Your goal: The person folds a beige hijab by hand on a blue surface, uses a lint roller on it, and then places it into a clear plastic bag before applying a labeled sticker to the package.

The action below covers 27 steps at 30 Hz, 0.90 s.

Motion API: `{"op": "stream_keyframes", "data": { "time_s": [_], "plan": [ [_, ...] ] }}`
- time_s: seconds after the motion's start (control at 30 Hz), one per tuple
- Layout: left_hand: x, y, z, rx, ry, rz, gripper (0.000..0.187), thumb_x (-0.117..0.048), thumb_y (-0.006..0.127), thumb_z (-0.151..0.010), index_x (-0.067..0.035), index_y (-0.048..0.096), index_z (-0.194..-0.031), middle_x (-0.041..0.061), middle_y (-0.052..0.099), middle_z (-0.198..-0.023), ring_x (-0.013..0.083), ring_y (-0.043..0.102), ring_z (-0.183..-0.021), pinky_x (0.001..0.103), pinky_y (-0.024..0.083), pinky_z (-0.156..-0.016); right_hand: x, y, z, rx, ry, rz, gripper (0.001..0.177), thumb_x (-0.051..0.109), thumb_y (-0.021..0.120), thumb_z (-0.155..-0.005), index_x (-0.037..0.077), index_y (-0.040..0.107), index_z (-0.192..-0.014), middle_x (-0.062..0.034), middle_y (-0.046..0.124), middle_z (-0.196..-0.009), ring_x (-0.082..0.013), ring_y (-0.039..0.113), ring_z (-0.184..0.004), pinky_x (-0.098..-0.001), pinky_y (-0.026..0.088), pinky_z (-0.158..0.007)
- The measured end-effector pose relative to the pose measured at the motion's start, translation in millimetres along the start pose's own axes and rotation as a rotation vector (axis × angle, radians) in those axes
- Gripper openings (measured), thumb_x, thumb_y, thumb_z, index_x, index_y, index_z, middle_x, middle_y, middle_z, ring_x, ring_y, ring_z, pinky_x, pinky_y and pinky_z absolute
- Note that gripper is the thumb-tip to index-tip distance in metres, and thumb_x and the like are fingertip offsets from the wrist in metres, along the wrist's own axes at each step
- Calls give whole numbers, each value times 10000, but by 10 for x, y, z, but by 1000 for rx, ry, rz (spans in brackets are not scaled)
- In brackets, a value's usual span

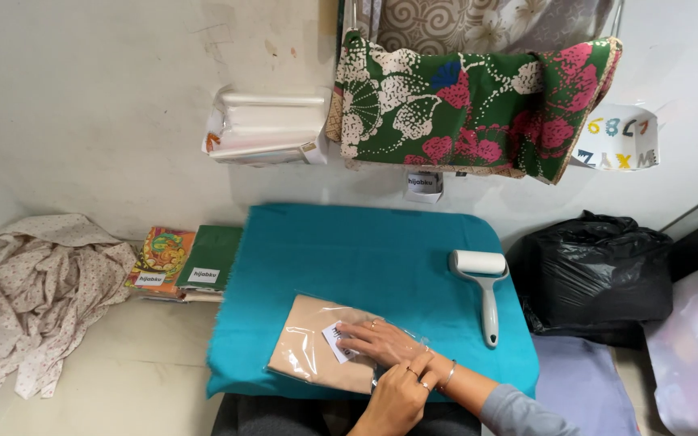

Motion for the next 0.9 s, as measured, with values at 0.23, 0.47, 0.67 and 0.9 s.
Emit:
{"op": "stream_keyframes", "data": {
  "time_s": [0.23,0.47,0.67,0.9],
  "plan": [
    [-24,-123,-23,-28,-18,53,168,81,554,-843,-1,609,-979,227,627,-1347,381,582,-744,473,499,-604,-135,298,-36,-390,-147,20,216,45,605,-1004,121,648,-1201,-129,637,-1381,-272,656,-994,-410,471,-782],
    [-49,-37,50,42,-15,8,470,34,546,-845,28,631,-1307,252,620,-1317,407,592,-873,465,502,-763,-260,375,-41,-454,-302,-80,136,110,640,-1025,84,661,-1157,-133,665,-1240,-317,680,-937,-442,542,-822],
    [-122,-178,32,-29,-24,-59,430,29,561,-883,-14,632,-1305,158,648,-1236,307,563,-745,398,495,-630,-65,220,-71,-223,-152,2,400,98,588,-1041,85,538,-1438,-183,512,-1536,-369,594,-1155,-449,477,-907],
    [-116,-254,-22,-84,34,-61,104,48,561,-889,-40,607,-921,149,672,-1302,262,552,-754,351,478,-650,-38,135,-156,-237,-133,-23,144,62,640,-985,92,561,-1102,-161,598,-1257,-338,631,-1015,-437,516,-813]
  ]
}}
Point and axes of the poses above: each hand's wrist, its own z-axis away from the middle knuckle, its own y-axis out of the palm, x = y × z, the point moved 2 cm from there along -z, towards the middle knuckle
